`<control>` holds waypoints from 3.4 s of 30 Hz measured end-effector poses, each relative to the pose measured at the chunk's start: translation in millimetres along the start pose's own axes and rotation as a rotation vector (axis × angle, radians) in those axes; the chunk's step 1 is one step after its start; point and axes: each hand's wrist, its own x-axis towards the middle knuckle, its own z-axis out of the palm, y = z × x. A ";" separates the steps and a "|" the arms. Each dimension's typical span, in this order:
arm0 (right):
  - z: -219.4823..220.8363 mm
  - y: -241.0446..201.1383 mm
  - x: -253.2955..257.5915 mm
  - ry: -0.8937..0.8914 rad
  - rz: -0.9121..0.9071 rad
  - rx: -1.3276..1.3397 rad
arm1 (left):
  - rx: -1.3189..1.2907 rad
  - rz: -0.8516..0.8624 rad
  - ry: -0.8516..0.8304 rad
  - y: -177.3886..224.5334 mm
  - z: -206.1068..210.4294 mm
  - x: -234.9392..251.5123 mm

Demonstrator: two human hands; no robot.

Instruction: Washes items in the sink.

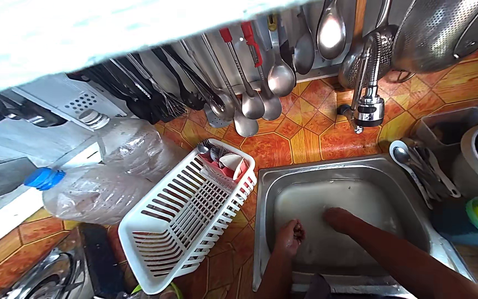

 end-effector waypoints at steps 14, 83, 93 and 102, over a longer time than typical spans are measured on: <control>-40.2 -94.2 -47.1 0.373 -0.397 0.290 | -0.158 -0.051 -0.152 0.7 -2.1 -3.3; 0.5 -74.2 -56.9 0.521 -0.312 0.272 | -0.182 -0.158 -0.181 -20.7 22.7 -13.3; -25.0 -25.6 -58.2 0.407 -0.231 0.746 | -0.147 -0.100 -0.119 -19.3 17.4 -3.1; -33.0 13.8 -50.2 0.619 0.171 0.762 | -0.196 -0.116 -0.242 -16.8 17.3 -5.1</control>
